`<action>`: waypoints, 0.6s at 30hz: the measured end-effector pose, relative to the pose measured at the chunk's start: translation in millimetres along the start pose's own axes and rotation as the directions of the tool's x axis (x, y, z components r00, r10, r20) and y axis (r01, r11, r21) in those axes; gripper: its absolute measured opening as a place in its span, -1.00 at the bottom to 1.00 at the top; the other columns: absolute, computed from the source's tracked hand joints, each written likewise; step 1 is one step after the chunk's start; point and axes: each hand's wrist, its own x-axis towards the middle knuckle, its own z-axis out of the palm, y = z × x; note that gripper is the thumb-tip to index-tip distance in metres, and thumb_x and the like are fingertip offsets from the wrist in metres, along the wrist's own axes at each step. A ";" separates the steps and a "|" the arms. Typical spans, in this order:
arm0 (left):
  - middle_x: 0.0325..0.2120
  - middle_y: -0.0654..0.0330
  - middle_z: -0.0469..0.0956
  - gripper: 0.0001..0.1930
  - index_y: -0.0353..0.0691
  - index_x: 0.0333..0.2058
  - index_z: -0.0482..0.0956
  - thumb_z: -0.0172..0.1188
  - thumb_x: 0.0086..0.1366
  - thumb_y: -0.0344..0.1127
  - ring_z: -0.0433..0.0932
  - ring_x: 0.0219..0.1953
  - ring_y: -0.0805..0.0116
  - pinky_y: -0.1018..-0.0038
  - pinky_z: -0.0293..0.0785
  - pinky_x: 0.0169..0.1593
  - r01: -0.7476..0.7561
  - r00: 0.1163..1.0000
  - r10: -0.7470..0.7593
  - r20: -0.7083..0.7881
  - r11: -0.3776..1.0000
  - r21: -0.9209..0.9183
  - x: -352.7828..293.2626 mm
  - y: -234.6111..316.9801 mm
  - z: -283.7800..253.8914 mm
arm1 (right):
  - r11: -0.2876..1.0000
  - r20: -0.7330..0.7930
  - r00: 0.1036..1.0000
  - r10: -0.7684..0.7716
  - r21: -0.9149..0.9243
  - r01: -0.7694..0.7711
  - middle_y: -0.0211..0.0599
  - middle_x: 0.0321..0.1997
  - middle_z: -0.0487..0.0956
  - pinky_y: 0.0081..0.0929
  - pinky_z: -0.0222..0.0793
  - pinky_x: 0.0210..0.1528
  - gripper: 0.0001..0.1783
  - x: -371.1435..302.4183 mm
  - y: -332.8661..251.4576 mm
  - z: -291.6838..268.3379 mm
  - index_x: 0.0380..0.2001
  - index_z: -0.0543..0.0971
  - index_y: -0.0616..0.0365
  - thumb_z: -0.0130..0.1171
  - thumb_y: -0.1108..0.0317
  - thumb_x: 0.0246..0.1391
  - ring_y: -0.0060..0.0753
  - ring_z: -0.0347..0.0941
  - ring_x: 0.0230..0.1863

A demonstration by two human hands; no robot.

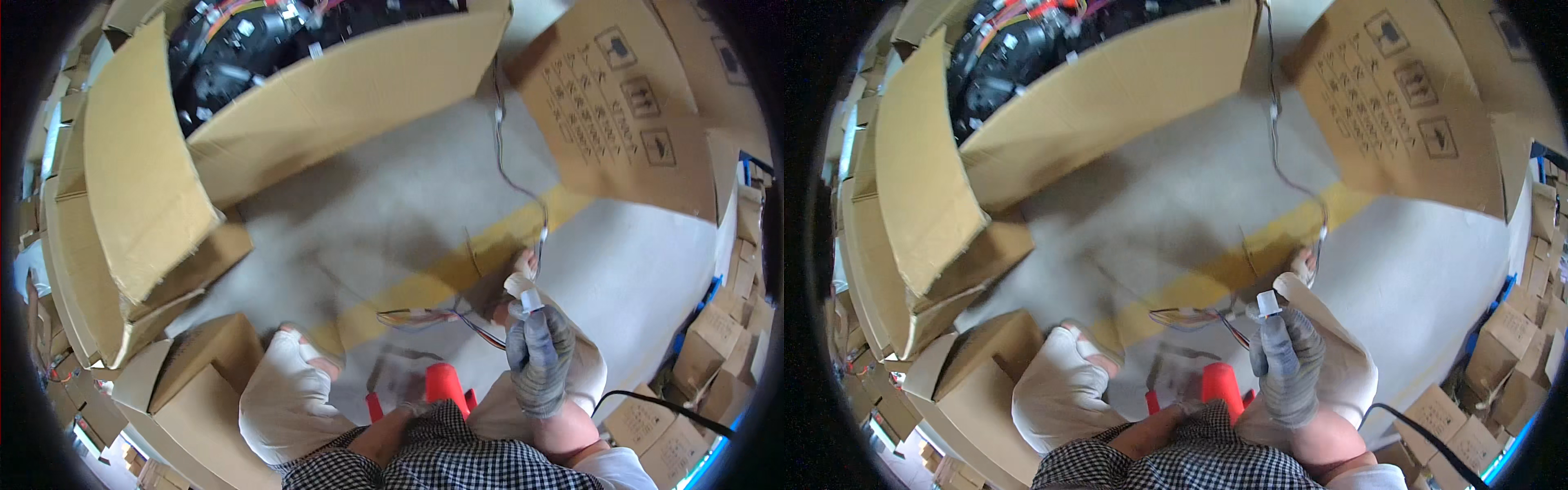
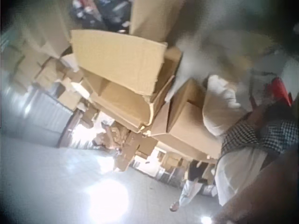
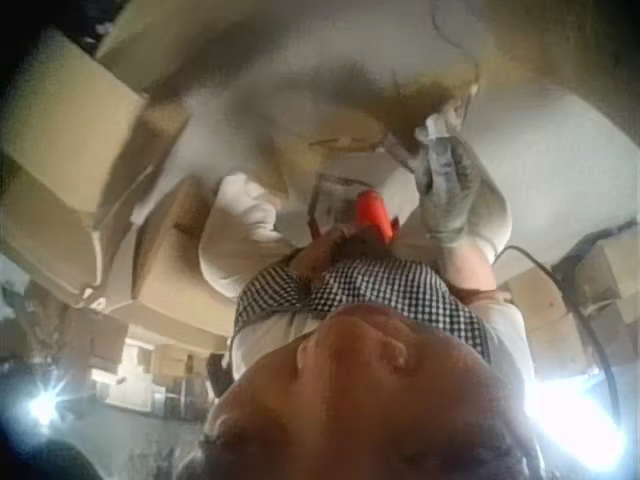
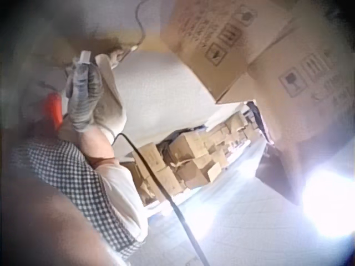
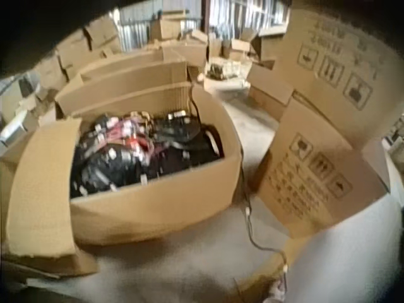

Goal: The person assembles electronic display units by connecting wiring harnesses to them, taking the units from cardboard boxes by hand.

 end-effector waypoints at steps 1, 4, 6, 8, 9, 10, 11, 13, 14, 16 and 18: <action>0.20 -0.11 0.16 -0.10 -0.29 0.15 0.26 -0.07 0.08 0.42 0.21 0.22 -0.04 0.17 0.13 0.24 -0.005 1.000 0.005 -0.010 1.000 0.002 -7.9 2.3 -12.3 | 0.968 -0.022 0.988 -0.153 -0.206 0.145 -0.43 -0.60 0.36 -0.64 0.07 -0.65 -0.77 10.4 0.8 -0.9 -0.19 0.50 0.26 0.02 0.34 0.19 -0.58 0.20 -0.67; 0.16 -0.15 0.23 -0.11 -0.32 0.11 0.30 -0.03 0.07 0.40 0.25 0.20 -0.05 0.19 0.18 0.21 -0.042 0.999 0.043 -0.029 0.999 0.010 -35.1 20.3 -30.5 | 0.670 0.071 0.886 -0.459 -0.627 0.397 -0.33 -0.51 0.37 -0.55 0.21 -0.55 -0.83 47.0 -31.9 -14.0 -0.26 0.50 0.31 -0.03 0.44 0.19 -0.43 0.29 -0.56; 0.13 -0.17 0.27 -0.12 -0.35 0.09 0.34 -0.01 0.07 0.39 0.27 0.18 -0.05 0.21 0.21 0.20 -0.052 0.997 0.053 -0.063 0.999 0.009 -54.9 28.5 -38.1 | 0.881 -0.069 0.908 -0.412 -0.286 0.378 -0.46 -0.59 0.32 -0.66 0.09 -0.62 -0.81 70.9 -61.6 -20.2 -0.28 0.53 0.22 -0.01 0.34 0.20 -0.62 0.17 -0.65; -0.03 -0.19 0.45 -0.22 -0.37 -0.03 0.47 0.04 0.09 0.31 0.45 0.04 -0.02 0.21 0.32 0.11 -0.129 0.939 0.096 -0.329 0.988 -0.080 -23.3 19.7 -37.5 | 0.943 -0.085 0.942 -0.324 0.055 0.329 -0.53 -0.63 0.28 -0.72 0.02 -0.65 -0.79 83.0 -101.7 -19.9 -0.28 0.54 0.17 0.00 0.28 0.21 -0.71 0.10 -0.69; -0.01 -0.14 0.45 -0.27 -0.31 -0.03 0.48 0.03 0.10 0.29 0.44 0.04 -0.03 0.21 0.31 0.12 -0.019 0.986 0.015 -0.166 1.000 -0.025 -53.4 75.0 -86.5 | 0.887 -0.209 0.864 -0.459 -0.052 0.459 -0.59 -0.66 0.24 -0.75 -0.05 -0.67 -0.77 94.1 -114.6 -42.3 -0.28 0.54 0.14 0.02 0.21 0.20 -0.77 0.03 -0.71; 0.00 -0.12 0.45 -0.30 -0.28 -0.04 0.49 0.03 0.11 0.27 0.43 0.05 -0.02 0.22 0.30 0.13 -0.054 0.977 0.055 -0.208 0.998 0.007 -55.1 72.1 -103.3 | 0.823 -0.265 0.781 -0.565 -0.117 0.556 -0.65 -0.69 0.20 -0.78 -0.12 -0.69 -0.74 94.3 -126.4 -42.3 -0.29 0.55 0.11 0.04 0.15 0.20 -0.83 -0.03 -0.73; 0.00 -0.10 0.45 -0.33 -0.26 -0.04 0.50 0.03 0.13 0.24 0.42 0.06 -0.02 0.23 0.30 0.13 -0.092 0.961 0.100 -0.256 0.995 0.042 -55.3 70.9 -118.8 | 0.811 -0.239 0.778 -0.581 -0.083 0.580 -0.65 -0.69 0.20 -0.78 -0.12 -0.69 -0.74 97.1 -136.9 -41.5 -0.29 0.55 0.11 0.04 0.15 0.20 -0.83 -0.03 -0.73; 0.01 -0.08 0.45 -0.37 -0.23 -0.01 0.49 0.01 0.16 0.20 0.41 0.07 -0.03 0.24 0.29 0.14 -0.265 0.918 0.269 -0.291 0.963 0.054 -75.6 90.2 -147.1 | 0.774 -0.298 0.746 -0.595 0.037 0.632 -0.67 -0.69 0.19 -0.77 -0.12 -0.71 -0.71 102.2 -137.6 -51.2 -0.29 0.55 0.10 0.10 0.10 0.16 -0.82 -0.04 -0.74; 0.01 -0.05 0.45 -0.40 -0.20 0.01 0.47 -0.01 0.19 0.16 0.41 0.07 -0.03 0.24 0.28 0.15 -0.427 0.852 0.431 -0.298 0.900 0.082 -86.5 92.9 -160.6 | 0.752 -0.288 0.734 -0.615 0.068 0.656 -0.67 -0.69 0.19 -0.77 -0.12 -0.71 -0.71 100.3 -133.9 -54.9 -0.29 0.55 0.10 0.10 0.10 0.16 -0.82 -0.04 -0.74; 0.01 -0.02 0.46 -0.43 -0.19 0.04 0.44 -0.01 0.20 0.12 0.41 0.07 0.01 0.25 0.28 0.15 -0.410 0.751 0.465 -0.469 0.885 0.221 -99.7 74.6 -177.5 | 0.746 -0.350 0.718 -0.602 0.076 0.662 -0.62 -0.69 0.19 -0.70 -0.12 -0.69 -0.71 100.7 -126.0 -46.7 -0.51 0.50 0.02 0.14 0.06 0.12 -0.77 0.00 -0.72; 0.01 0.03 0.46 -0.45 -0.16 0.10 0.38 0.00 0.22 0.03 0.42 0.07 0.08 0.26 0.28 0.15 -0.320 0.569 0.530 -0.628 0.847 0.425 -114.6 41.7 -165.6 | 0.745 -0.328 0.785 -0.525 0.268 0.610 -0.63 -0.67 0.22 -0.72 -0.10 -0.67 -0.73 85.1 -117.6 -35.1 -0.46 0.53 0.02 0.13 0.07 0.13 -0.78 0.05 -0.69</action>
